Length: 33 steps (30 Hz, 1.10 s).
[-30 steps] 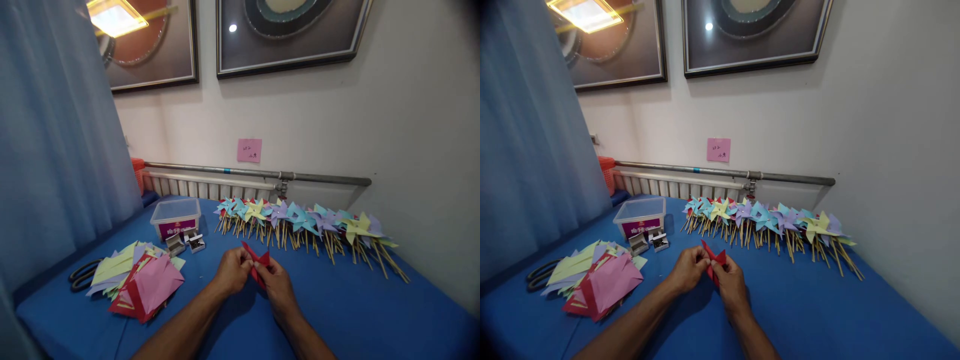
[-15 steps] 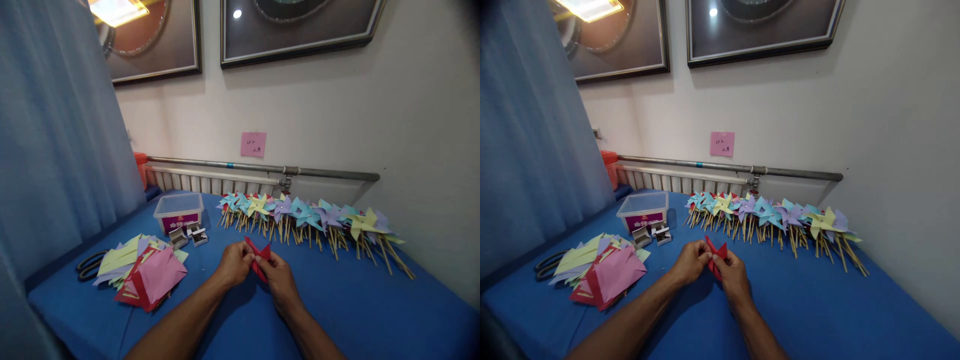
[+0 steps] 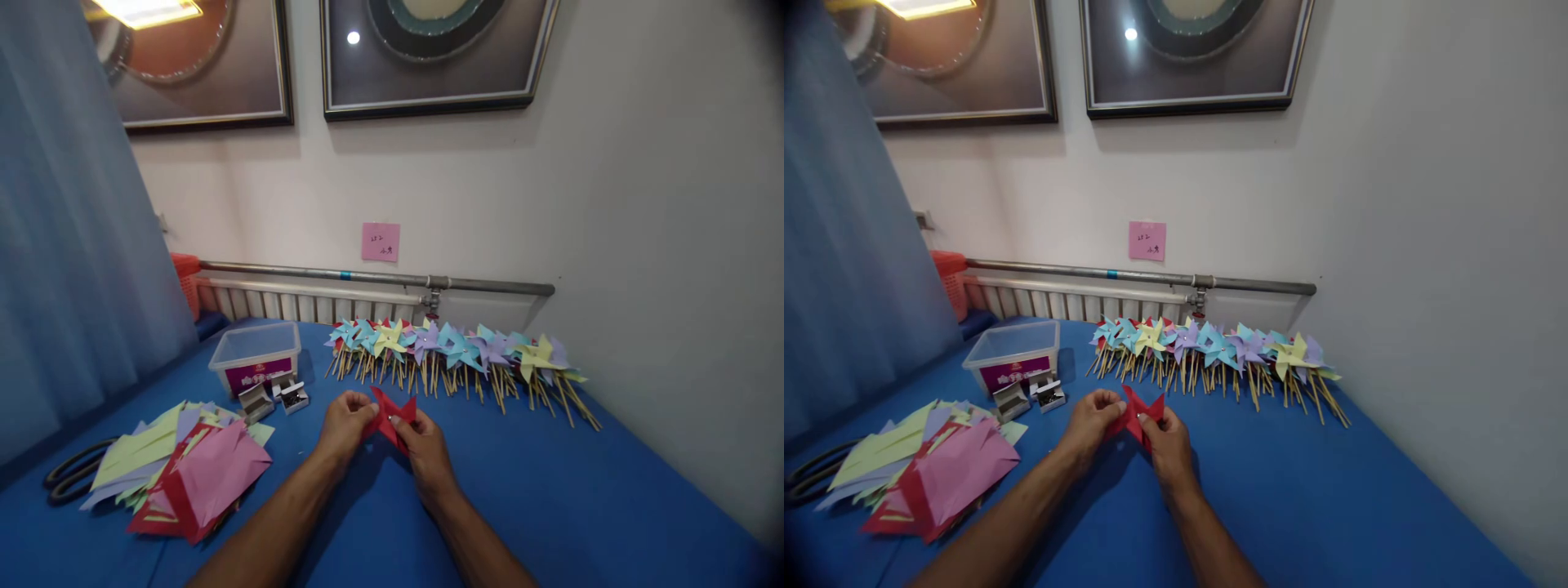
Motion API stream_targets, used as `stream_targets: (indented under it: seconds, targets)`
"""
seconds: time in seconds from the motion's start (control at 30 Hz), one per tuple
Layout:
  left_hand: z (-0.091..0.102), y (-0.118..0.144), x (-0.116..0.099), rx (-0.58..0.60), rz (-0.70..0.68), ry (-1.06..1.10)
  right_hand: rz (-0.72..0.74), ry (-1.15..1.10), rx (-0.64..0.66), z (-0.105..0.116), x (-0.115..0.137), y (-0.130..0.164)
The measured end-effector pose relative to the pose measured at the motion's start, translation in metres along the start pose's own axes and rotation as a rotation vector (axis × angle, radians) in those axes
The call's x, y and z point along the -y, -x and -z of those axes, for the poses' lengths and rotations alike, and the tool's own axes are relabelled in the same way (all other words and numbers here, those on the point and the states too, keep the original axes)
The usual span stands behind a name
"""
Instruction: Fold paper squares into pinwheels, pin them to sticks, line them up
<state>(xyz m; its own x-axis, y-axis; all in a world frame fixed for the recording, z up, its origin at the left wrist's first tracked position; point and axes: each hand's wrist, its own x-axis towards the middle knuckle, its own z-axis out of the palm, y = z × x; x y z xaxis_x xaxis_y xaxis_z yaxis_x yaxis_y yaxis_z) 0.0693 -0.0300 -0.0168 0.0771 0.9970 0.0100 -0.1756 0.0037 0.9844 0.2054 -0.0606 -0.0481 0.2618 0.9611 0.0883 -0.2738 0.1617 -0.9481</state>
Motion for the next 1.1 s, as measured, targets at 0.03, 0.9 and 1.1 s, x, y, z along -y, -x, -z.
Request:
stream_targets:
  seconds: [0.03,0.9,1.1]
  targets:
    - [0.000,0.000,-0.001,0.016,0.059,0.059,0.005,-0.001,0.010,0.000,0.001,0.000]
    - [0.000,-0.002,0.005,0.227,-0.003,0.007,-0.140,-0.164,0.129,-0.004,0.009,0.009]
    - [0.001,-0.002,0.001,0.220,0.059,-0.017,-0.109,-0.117,0.107,-0.005,0.004,0.005]
